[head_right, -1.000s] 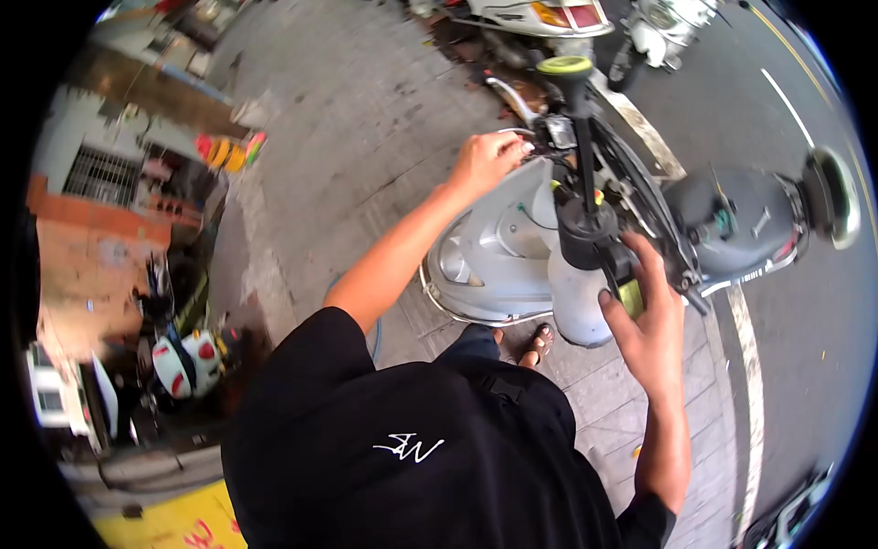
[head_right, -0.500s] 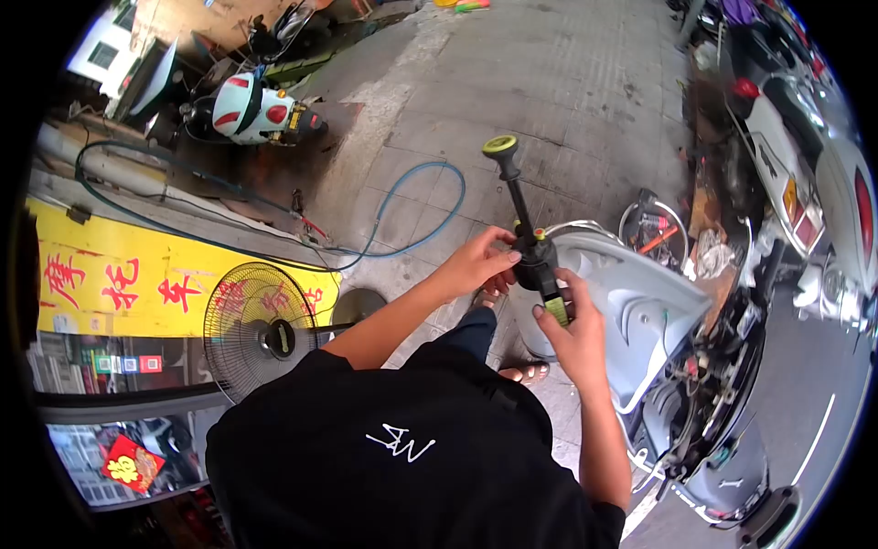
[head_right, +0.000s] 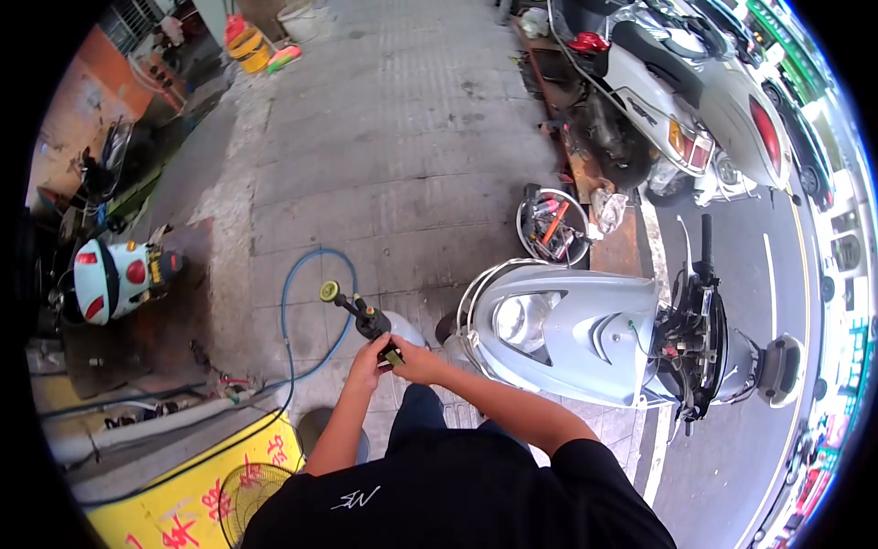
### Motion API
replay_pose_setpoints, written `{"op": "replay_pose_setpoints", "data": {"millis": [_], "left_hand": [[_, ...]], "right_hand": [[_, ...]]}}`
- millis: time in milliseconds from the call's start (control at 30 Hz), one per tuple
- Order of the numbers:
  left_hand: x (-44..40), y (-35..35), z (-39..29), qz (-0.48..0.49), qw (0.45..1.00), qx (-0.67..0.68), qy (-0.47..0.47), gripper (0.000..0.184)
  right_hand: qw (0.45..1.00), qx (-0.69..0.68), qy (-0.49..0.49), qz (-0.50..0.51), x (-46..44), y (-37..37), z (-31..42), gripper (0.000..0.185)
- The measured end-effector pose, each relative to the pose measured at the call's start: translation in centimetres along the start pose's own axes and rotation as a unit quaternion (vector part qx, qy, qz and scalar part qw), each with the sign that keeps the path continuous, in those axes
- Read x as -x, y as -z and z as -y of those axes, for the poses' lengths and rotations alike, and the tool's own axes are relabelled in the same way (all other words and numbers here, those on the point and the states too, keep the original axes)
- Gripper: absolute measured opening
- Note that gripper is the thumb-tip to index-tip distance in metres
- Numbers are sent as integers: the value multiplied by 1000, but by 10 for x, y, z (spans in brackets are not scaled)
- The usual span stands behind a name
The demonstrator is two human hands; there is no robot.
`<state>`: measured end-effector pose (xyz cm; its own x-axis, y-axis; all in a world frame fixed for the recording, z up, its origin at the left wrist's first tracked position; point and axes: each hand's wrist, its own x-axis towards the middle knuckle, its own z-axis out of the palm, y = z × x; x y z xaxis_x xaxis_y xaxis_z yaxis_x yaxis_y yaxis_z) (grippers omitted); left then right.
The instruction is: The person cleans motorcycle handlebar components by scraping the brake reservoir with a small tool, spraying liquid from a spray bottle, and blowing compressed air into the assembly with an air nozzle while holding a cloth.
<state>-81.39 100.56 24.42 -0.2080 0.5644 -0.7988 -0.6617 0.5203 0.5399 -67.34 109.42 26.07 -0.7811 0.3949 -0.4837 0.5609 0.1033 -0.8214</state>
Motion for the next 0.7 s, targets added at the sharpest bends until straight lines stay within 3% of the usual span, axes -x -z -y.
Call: {"op": "replay_pose_setpoints", "data": {"millis": [33, 167, 233, 333, 433, 500, 533, 600, 700], "left_hand": [[-27, 17, 8, 14, 1000, -4, 6, 42], [-129, 69, 48, -101, 991, -79, 33, 29], [-187, 108, 84, -133, 984, -114, 43, 31], [-279, 195, 155, -160, 977, -131, 54, 39], [-335, 257, 201, -232, 951, -200, 35, 41], [-348, 275, 216, -237, 968, -62, 60, 43], [-356, 277, 222, -270, 958, -71, 67, 41], [-364, 296, 247, -288, 957, -12, 44, 41], [-386, 337, 307, -331, 942, -48, 38, 41]], "right_hand": [[994, -1, 93, -50, -18, -14, -29, 62], [994, 88, 64, 13, 1, 10, -42, 51], [996, -58, -74, -4, 33, 18, -66, 45], [966, 6, -247, -76, 101, 24, -126, 38], [923, 55, -377, -46, 190, 24, -204, 38], [877, 52, -476, -41, 247, 24, -228, 40], [842, 18, -537, -41, 262, 26, -230, 41], [816, 6, -577, -35, 291, 19, -238, 40], [792, -27, -610, -13, 306, 8, -252, 40]]}}
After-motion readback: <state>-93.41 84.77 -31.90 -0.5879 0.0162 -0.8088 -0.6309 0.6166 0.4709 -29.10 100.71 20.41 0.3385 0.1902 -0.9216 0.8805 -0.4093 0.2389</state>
